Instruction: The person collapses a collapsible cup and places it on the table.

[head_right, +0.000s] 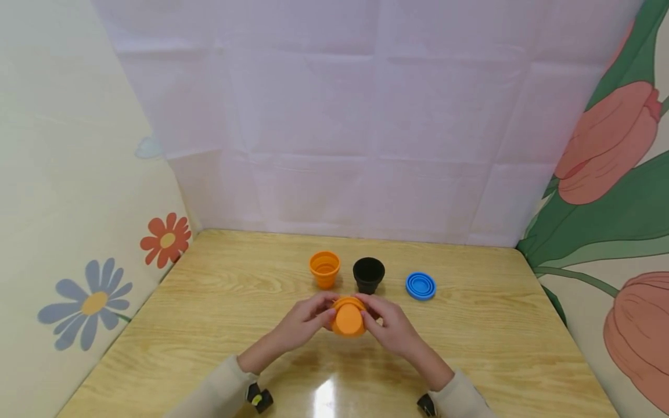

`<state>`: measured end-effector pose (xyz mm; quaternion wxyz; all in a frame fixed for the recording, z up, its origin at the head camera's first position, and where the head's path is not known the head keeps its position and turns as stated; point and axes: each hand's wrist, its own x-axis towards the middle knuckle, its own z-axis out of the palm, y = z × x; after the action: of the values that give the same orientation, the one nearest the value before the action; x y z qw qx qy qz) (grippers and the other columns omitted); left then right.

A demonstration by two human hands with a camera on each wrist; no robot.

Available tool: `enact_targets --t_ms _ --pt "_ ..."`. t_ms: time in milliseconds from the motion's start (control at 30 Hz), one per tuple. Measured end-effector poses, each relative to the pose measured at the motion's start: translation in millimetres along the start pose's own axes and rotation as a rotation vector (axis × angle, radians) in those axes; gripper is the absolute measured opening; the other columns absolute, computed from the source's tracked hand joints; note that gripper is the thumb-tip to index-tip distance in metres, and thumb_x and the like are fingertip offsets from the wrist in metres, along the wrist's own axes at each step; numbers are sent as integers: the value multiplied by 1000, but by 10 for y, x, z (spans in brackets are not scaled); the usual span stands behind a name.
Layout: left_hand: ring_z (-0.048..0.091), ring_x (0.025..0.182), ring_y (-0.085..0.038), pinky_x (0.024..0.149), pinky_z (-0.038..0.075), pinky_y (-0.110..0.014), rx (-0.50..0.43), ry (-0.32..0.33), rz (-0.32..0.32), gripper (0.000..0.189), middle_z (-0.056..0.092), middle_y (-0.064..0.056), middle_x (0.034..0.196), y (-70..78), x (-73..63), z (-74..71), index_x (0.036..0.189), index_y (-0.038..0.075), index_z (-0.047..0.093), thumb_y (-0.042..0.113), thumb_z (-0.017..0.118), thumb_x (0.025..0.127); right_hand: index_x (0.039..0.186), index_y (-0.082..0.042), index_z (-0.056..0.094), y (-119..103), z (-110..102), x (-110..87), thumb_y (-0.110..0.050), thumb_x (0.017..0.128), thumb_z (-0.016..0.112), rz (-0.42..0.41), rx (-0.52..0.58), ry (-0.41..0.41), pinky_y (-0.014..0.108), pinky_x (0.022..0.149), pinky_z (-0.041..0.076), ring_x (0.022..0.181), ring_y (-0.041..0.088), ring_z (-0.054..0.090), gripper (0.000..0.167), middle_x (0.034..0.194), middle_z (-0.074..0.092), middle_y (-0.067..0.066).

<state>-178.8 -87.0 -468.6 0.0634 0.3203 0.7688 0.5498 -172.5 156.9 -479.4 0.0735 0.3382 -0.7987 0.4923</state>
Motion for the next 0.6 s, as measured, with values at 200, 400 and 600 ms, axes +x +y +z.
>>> enact_targets --t_ms 200,400,600 --pt "67 86 -10 75 62 -35 42 -19 1 29 71 -14 105 8 7 -6 133 4 58 10 56 104 136 0 61 -23 5 -17 2 100 57 -18 -53 2 25 66 56 77 4 56 36 120 69 14" --pt "67 92 -17 74 61 -28 54 2 4 28 71 -14 108 11 1 -5 130 2 60 10 59 103 136 0 60 -11 15 -30 0 101 57 -7 -42 20 25 70 57 82 5 60 35 119 70 14" --pt "67 94 -22 76 62 -38 56 56 17 26 71 -15 108 -7 -23 -9 128 2 60 9 58 103 137 -1 57 10 -8 -75 -7 104 56 115 42 48 26 84 58 98 10 63 34 116 69 10"
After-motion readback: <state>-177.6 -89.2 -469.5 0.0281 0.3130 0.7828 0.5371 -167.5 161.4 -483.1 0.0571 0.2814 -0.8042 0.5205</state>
